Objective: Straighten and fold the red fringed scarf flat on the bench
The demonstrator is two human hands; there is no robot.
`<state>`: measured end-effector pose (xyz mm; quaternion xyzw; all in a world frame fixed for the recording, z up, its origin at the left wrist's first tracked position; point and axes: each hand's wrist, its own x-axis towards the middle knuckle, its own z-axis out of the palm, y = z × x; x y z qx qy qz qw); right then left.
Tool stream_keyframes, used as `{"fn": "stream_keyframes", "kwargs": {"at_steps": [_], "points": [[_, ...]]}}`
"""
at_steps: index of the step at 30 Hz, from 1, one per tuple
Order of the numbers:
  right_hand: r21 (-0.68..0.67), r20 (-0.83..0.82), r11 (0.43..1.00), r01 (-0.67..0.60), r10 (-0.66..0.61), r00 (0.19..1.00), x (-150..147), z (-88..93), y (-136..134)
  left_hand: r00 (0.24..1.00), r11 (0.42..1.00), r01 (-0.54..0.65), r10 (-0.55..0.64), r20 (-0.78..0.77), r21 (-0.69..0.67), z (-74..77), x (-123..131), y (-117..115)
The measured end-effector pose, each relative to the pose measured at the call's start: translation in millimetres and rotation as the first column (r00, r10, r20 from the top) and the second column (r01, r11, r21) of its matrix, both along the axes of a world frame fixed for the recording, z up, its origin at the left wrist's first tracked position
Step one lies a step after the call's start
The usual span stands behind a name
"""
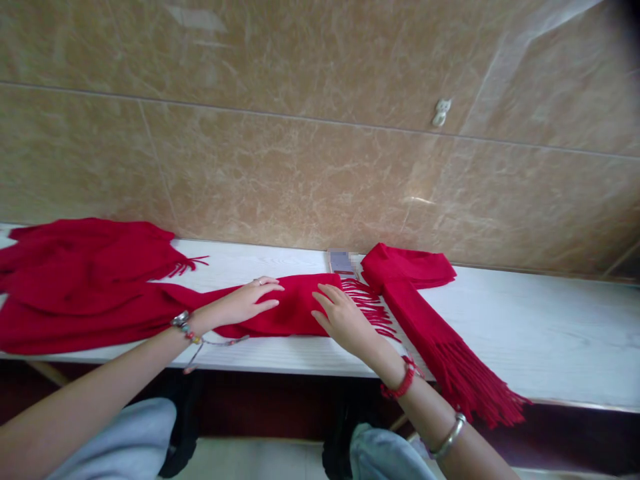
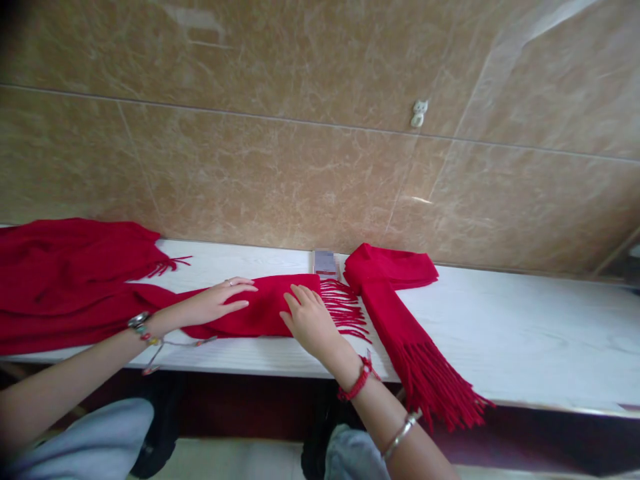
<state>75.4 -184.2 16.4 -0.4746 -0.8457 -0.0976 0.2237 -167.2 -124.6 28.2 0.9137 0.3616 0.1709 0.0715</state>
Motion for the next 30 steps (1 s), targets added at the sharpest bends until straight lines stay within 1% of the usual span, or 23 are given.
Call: {"fn": "stream_keyframes", "kwargs": {"at_steps": [3,6,9,11,14,16,18,20,23,25,27,28,29,30], "points": [[-0.094,0.025,0.996,-0.009,0.011,1.0,-22,-1.6,14,0.997,0.999,-0.021,0.019,-0.079,-0.027,-10.6,-17,-14],[-0.18,0.062,0.984,-0.003,0.015,0.998,-35,-6.9,27,0.987,0.999,-0.036,0.035,-0.159,-0.006,-15.0,-28,-24],[-0.259,0.108,0.966,0.001,0.027,0.994,-38,-16.8,37,0.972,0.992,-0.12,0.126,-0.2,0.044,-13.5,-44,-32],[-0.293,0.142,0.956,-0.001,0.044,0.989,-36,-23.9,42,0.957,0.977,-0.195,0.209,-0.2,0.088,-12.4,-61,-34],[-0.281,0.168,0.96,-0.006,0.056,0.984,-33,-32.5,46,0.92,0.938,-0.323,0.343,-0.191,0.126,-13.1,-97,-33],[-0.268,0.17,0.963,-0.003,0.05,0.984,-32,-36.5,47,0.901,0.922,-0.376,0.386,-0.199,0.09,-13.6,-127,-31],[-0.26,0.175,0.965,0.008,0.039,0.984,-31,-39.7,48,0.905,0.927,-0.374,0.369,-0.211,0.015,-11.5,-160,-29],[-0.253,0.183,0.967,0.008,0.04,0.982,-29,-42.7,48,0.922,0.935,-0.351,0.336,-0.19,-0.046,-5.4,-192,-28],[-0.237,0.181,0.972,-0.009,0.054,0.982,-26,-47.4,49,0.923,0.925,-0.375,0.367,-0.111,-0.058,8.3,-228,-26],[-0.231,0.174,0.973,-0.012,0.053,0.983,-25,-50.0,50,0.917,0.913,-0.391,0.375,-0.138,-0.117,15.3,-240,-25],[-0.235,0.171,0.972,-0.005,0.047,0.984,-24,-51.6,51,0.909,0.898,-0.4,0.362,-0.208,-0.185,17.8,-243,-23],[-0.238,0.173,0.971,0.0,0.042,0.984,-24,-52.1,52,0.905,0.896,-0.402,0.359,-0.228,-0.188,17.6,-242,-23],[-0.24,0.178,0.971,0.003,0.041,0.983,-24,-52.4,52,0.903,0.901,-0.403,0.363,-0.23,-0.161,17.1,-241,-21],[-0.239,0.184,0.971,0.003,0.042,0.982,-24,-52.8,53,0.901,0.909,-0.404,0.375,-0.22,-0.106,17.2,-239,-20]]}}
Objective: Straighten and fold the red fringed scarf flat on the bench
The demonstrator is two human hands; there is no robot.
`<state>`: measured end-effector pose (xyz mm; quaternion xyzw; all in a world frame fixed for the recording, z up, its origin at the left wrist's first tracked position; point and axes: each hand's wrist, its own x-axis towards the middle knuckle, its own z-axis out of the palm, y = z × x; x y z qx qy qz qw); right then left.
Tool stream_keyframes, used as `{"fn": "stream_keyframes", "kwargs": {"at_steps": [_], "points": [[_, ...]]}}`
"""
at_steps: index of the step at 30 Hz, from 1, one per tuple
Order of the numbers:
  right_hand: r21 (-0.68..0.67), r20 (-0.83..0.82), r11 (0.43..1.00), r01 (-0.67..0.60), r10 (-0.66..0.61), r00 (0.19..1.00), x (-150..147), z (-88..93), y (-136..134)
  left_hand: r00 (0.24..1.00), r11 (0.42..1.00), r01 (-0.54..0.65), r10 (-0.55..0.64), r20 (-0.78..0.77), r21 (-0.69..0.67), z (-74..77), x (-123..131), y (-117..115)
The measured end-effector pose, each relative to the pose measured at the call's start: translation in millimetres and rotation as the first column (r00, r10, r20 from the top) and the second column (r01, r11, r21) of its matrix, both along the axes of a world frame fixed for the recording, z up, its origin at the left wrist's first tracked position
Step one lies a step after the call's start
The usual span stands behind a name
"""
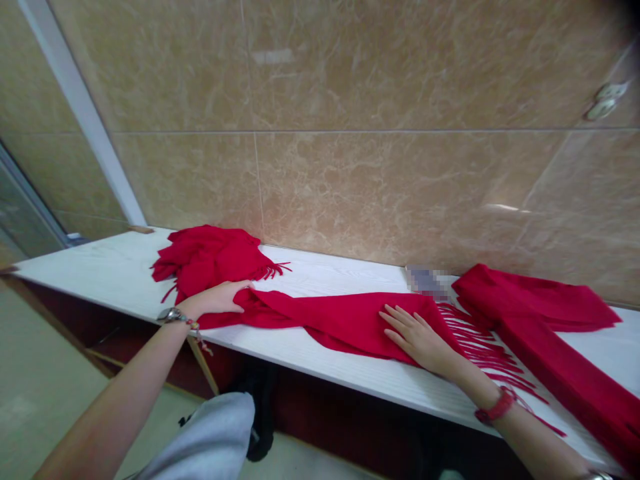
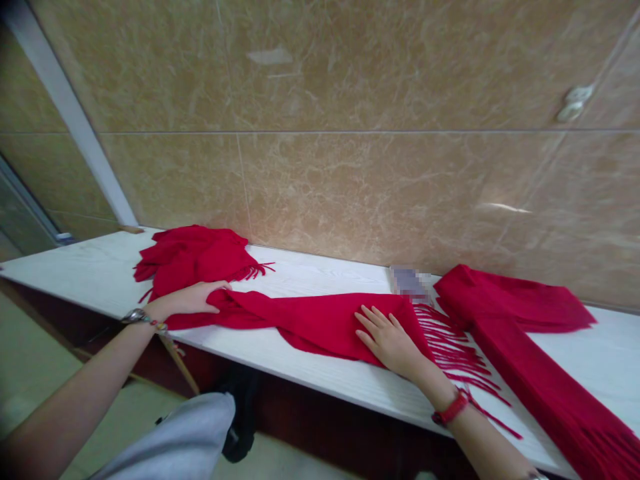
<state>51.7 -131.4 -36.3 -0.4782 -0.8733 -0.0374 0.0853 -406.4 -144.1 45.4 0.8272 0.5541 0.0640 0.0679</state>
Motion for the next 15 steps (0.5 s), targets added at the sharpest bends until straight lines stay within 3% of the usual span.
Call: {"fn": "stream_keyframes", "kwargs": {"at_steps": [4,7,9,11,13,15], "points": [[0.037,0.005,0.999,-0.014,0.014,1.0,1,-2.5,2,0.996,0.948,-0.008,0.036,-0.082,0.317,18.1,4,10],[0.054,-0.005,0.998,-0.013,0.013,1.0,2,-4.5,2,0.987,0.82,-0.092,0.151,-0.058,0.566,48.0,3,21],[0.046,-0.001,0.999,-0.016,0.017,1.0,2,-4.7,2,0.969,0.742,-0.155,0.242,-0.045,0.652,63.2,0,30],[0.037,0.003,0.999,-0.018,0.018,1.0,2,-4.1,1,0.93,0.718,-0.219,0.359,-0.083,0.66,67.4,-2,39],[0.033,-0.003,0.999,-0.01,0.01,1.0,2,-3.3,0,0.862,0.755,-0.304,0.478,-0.171,0.581,60.6,-3,47],[0.032,-0.018,0.999,0.003,-0.002,1.0,1,-2.9,0,0.812,0.813,-0.384,0.523,-0.257,0.438,47.6,1,49]]}}
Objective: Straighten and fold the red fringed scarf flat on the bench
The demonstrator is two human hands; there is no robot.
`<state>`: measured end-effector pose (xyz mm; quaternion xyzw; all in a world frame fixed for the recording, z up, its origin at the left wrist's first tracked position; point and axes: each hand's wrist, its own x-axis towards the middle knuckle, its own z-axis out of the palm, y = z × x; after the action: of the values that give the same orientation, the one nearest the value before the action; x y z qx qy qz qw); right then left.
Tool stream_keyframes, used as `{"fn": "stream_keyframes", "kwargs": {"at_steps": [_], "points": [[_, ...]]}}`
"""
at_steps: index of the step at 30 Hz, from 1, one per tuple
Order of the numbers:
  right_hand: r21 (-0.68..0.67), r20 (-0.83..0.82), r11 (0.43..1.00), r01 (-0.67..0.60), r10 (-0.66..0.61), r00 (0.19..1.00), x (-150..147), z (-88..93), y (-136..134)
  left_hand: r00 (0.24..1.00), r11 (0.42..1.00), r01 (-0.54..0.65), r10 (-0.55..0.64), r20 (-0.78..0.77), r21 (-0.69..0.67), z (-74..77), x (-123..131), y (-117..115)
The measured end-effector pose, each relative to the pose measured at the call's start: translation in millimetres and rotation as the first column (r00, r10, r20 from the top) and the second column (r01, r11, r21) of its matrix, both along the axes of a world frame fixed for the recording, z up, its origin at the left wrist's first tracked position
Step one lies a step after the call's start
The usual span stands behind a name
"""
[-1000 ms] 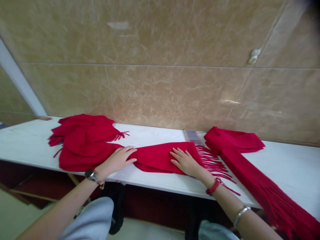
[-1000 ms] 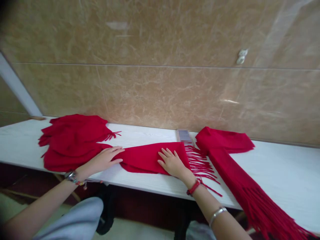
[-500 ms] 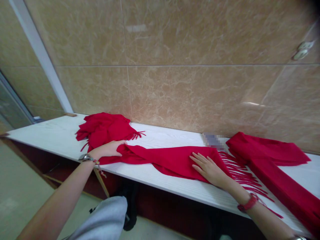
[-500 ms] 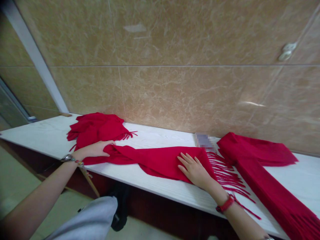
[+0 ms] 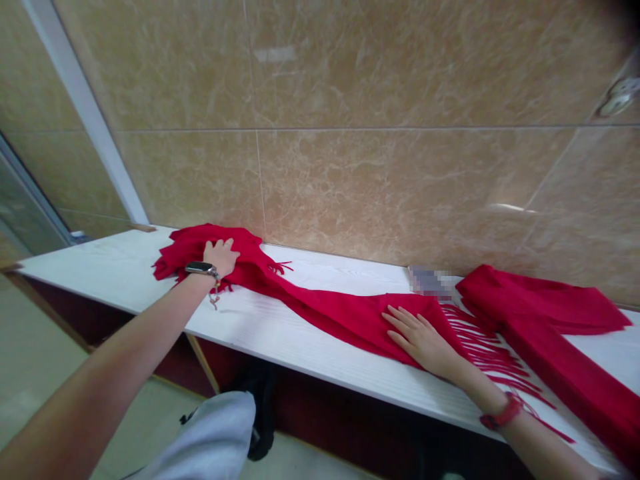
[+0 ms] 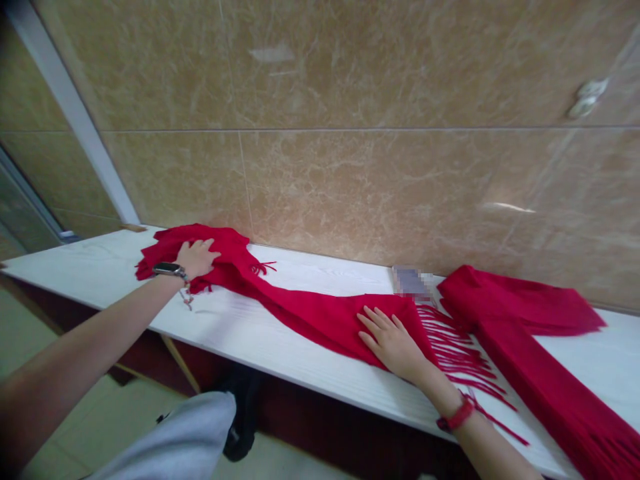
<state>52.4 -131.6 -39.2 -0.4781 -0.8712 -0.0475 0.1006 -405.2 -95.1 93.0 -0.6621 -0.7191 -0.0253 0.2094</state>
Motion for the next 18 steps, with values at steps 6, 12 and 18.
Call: {"fn": "stream_keyframes", "kwargs": {"at_steps": [6,12,18], "points": [[0.002,-0.035,1.0,0.005,-0.005,0.999,-1,-0.3,0,0.903,0.873,0.428,-0.423,0.073,-0.233,-38.9,61,-19],[0.005,-0.053,1.0,0.004,-0.004,0.999,-2,1.9,-2,0.808,0.785,0.589,-0.579,0.113,-0.192,-66.1,100,-18],[0.013,-0.073,1.0,0.006,-0.005,0.997,-3,4.0,-4,0.738,0.782,0.605,-0.622,0.261,0.153,-38.4,103,-20]]}}
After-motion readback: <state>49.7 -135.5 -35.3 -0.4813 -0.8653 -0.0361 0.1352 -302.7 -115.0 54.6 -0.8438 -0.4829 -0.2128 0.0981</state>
